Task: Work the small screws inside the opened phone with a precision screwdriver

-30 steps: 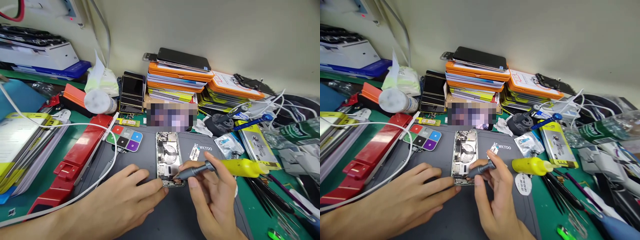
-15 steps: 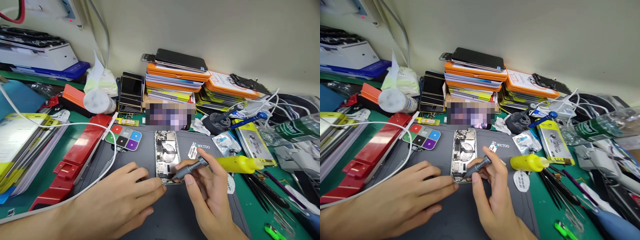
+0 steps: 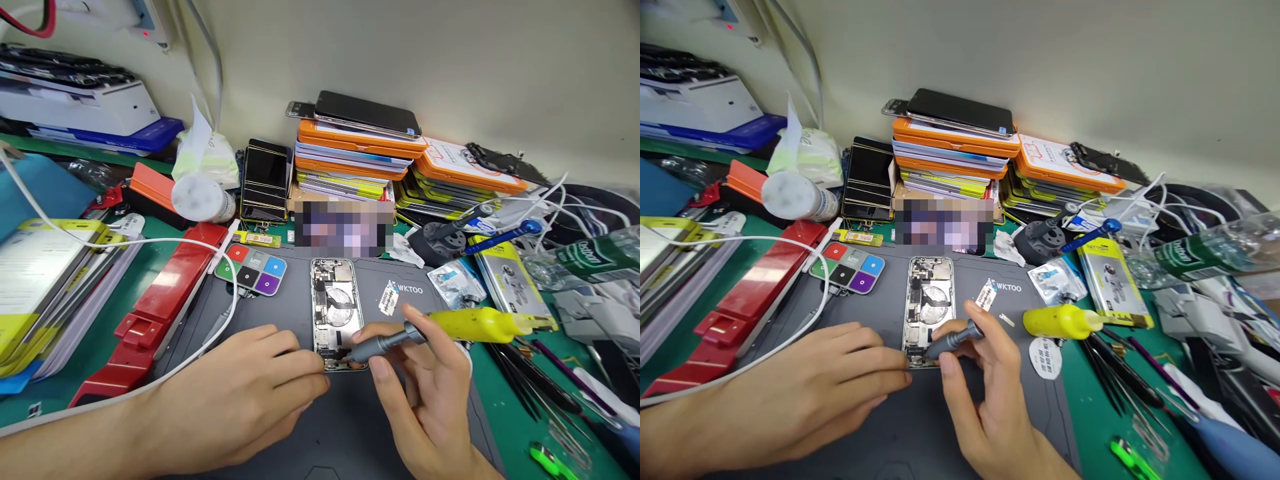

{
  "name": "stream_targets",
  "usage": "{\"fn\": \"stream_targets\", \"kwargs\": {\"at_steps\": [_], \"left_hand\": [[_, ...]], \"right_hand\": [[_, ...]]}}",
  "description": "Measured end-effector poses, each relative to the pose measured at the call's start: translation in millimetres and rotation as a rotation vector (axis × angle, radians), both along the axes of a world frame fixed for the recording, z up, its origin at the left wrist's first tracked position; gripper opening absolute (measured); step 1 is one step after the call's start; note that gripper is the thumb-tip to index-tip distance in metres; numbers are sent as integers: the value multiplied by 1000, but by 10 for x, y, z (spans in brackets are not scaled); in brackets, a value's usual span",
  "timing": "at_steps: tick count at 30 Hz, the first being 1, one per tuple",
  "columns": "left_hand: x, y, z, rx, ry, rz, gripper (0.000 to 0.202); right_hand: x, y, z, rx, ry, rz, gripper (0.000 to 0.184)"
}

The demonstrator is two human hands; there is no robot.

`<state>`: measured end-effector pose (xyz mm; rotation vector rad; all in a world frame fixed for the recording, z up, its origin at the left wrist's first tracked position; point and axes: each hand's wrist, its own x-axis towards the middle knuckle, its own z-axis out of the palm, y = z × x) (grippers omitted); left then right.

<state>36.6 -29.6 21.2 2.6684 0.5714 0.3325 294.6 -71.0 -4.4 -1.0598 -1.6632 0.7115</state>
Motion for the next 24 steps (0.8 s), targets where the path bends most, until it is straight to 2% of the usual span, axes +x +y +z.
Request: {"fn": "stream_targets", "kwargs": {"at_steps": [5, 8, 12, 16, 24], "left_hand": [[-3, -5, -13, -133, -163, 198, 24], [-11, -5, -71, -163, -135, 281, 18], [-20, -18, -136, -165, -92, 291, 16], [-10, -10, -141, -143, -79, 282, 14], [-3, -3, -133, -132, -62, 263, 16]], "right_hand": [[7, -22, -5, 119, -44, 64, 87], [4, -61, -25, 164, -131, 119, 92], [-28, -85, -46, 145, -185, 108, 91], [-55, -64, -51, 84, -159, 100, 84], [-39, -77, -49, 136, -226, 117, 86]]}}
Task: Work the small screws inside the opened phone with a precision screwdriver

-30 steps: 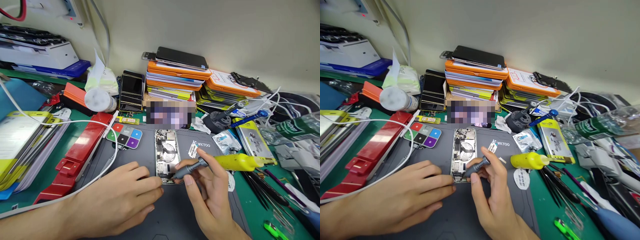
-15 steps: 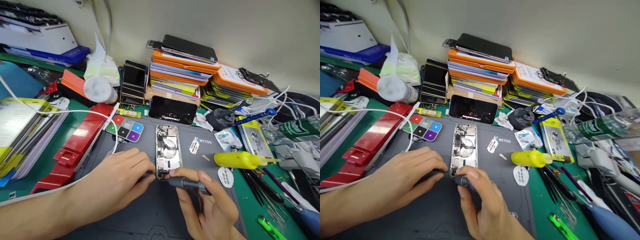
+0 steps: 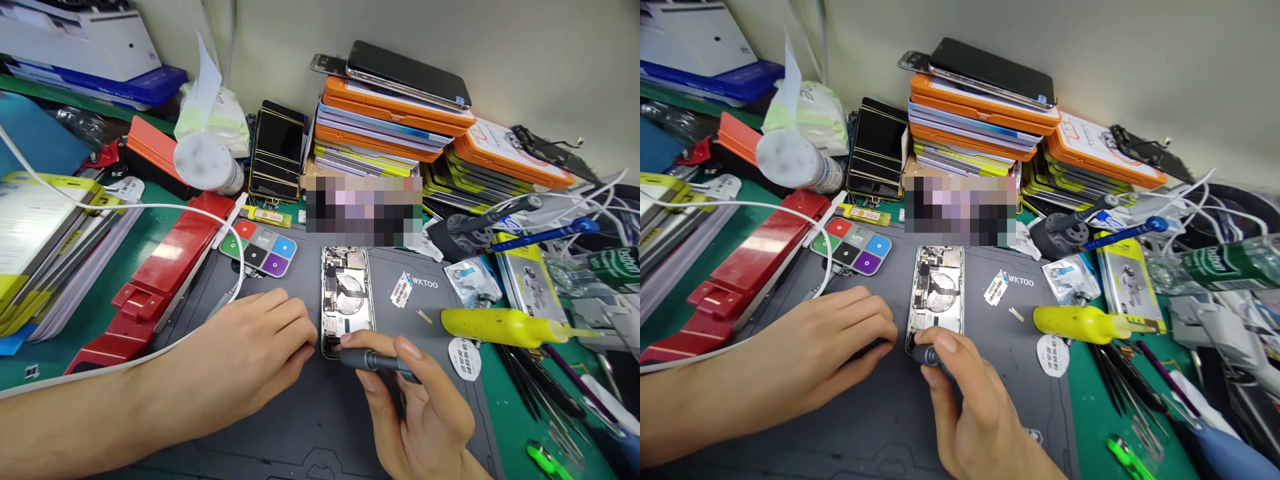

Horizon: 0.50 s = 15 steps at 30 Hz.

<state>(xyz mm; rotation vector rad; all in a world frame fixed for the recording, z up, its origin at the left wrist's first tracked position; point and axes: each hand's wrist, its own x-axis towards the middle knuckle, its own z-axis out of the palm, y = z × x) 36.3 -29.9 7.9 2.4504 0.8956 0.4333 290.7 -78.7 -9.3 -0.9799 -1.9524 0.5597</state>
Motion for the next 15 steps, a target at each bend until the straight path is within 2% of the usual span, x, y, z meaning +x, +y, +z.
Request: {"fn": "stream_targets", "kwargs": {"at_steps": [8, 11, 15], "left_hand": [[1, -2, -1, 13, 10, -5, 17], [4, -5, -8, 12, 6, -6, 16], [12, -4, -21, -11, -3, -10, 13]], "right_hand": [[22, -2, -29, -7, 17, 20, 89], [28, 8, -5, 42, -51, 11, 90], [-33, 63, 127, 185, -267, 15, 67]]}}
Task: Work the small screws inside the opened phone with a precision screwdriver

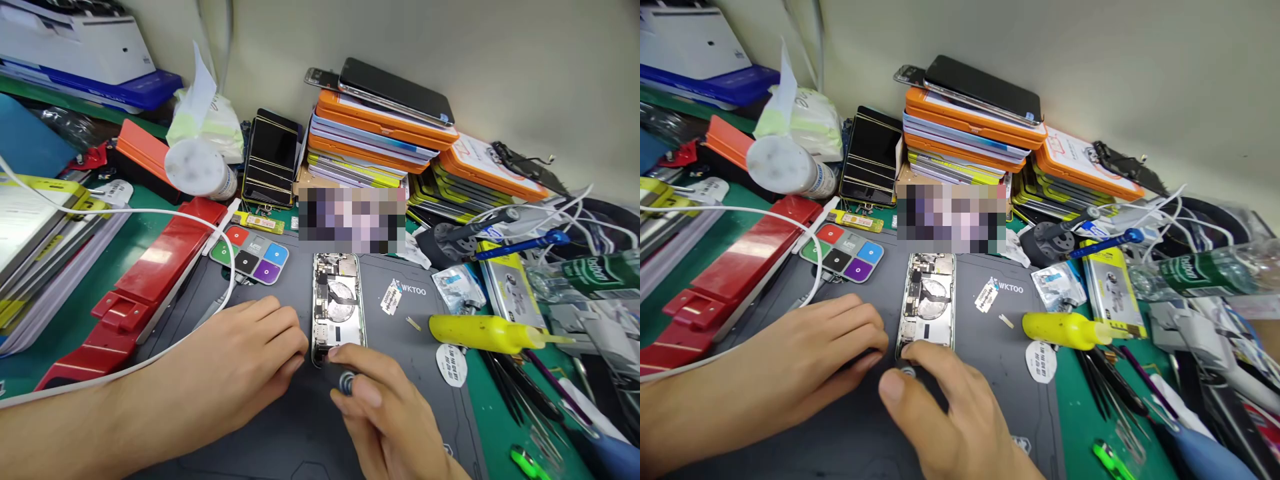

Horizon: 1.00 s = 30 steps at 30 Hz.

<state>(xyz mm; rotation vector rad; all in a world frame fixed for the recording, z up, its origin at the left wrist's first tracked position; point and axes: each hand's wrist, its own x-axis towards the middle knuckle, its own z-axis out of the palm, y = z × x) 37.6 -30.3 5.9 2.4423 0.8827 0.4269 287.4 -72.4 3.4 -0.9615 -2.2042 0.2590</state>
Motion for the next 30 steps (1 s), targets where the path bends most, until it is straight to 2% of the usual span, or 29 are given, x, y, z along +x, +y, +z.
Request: {"fn": "stream_targets", "kwargs": {"at_steps": [2, 6, 9, 13, 16, 22, 24, 26, 30], "left_hand": [[2, 0, -12, -7, 0, -9, 13], [6, 3, -31, -5, -10, -10, 14], [8, 5, -34, 0, -13, -13, 13], [2, 1, -27, -1, 1, -9, 13], [-4, -2, -13, -4, 20, -12, 12], [-1, 0, 4, 2, 15, -10, 6], [-2, 3, -6, 7, 7, -1, 5], [-9, 7, -17, 18, -2, 8, 13], [-40, 11, -13, 40, -44, -26, 22]], "right_hand": [[-56, 25, 79, 5, -36, -10, 58], [-110, 6, 156, -57, 19, -25, 69], [-57, -46, 118, -97, 22, -8, 75], [27, -59, -3, -55, 22, 38, 91], [30, -28, -65, 2, 113, 55, 85], [-12, -6, -64, -84, 114, 3, 86], [-10, -19, -76, -108, 181, -38, 84], [-4, -33, -92, -162, 290, -63, 83], [-5, -50, -98, -260, 476, -47, 83]]}}
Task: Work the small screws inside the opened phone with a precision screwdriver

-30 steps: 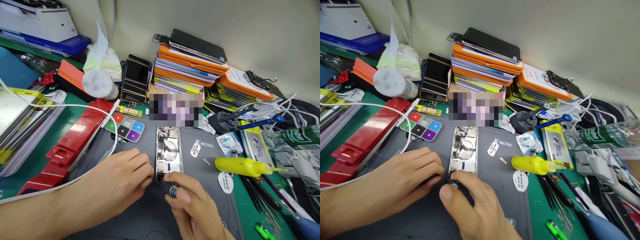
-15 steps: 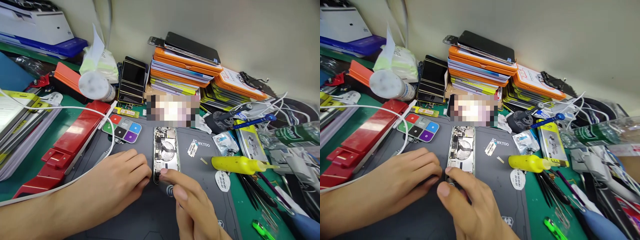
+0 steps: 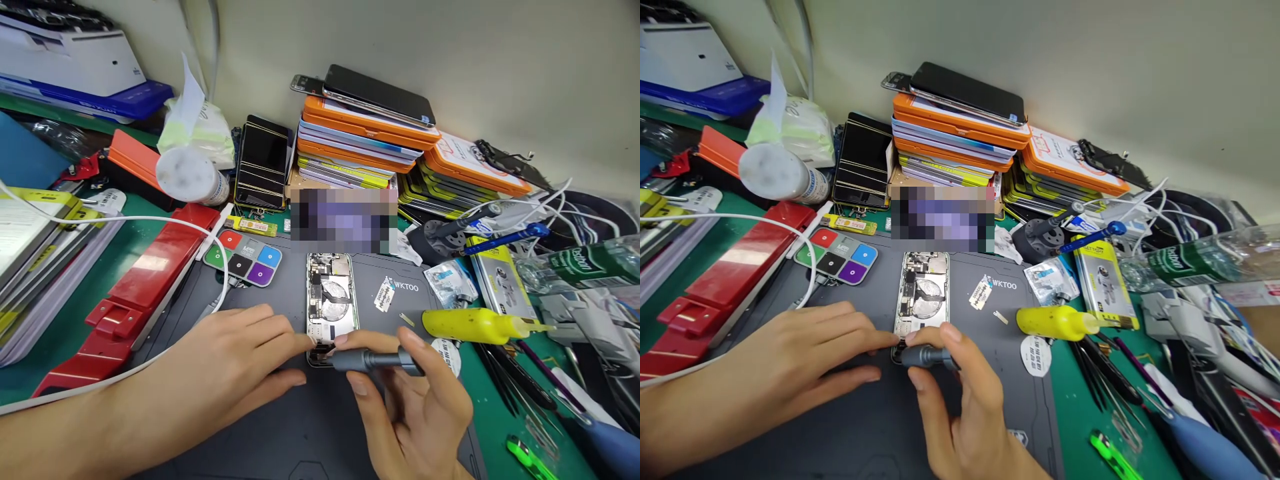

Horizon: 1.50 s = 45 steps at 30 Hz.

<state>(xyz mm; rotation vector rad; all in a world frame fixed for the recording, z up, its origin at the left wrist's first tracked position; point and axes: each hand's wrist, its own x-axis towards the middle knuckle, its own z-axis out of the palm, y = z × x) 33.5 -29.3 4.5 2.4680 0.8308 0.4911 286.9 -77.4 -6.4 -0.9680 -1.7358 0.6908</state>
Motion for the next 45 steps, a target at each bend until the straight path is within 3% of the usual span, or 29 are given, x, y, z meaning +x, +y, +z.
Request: {"fn": "stream_targets", "kwargs": {"at_steps": [9, 17, 45], "left_hand": [[-26, -14, 52, -6, -27, -72, 30], [-11, -25, -9, -28, -33, -14, 17], [-9, -7, 12, -8, -16, 11, 15]], "right_hand": [[11, -9, 1, -20, 38, 121, 82], [20, 29, -13, 60, -64, -4, 83], [27, 55, -18, -37, -36, 59, 89]]}}
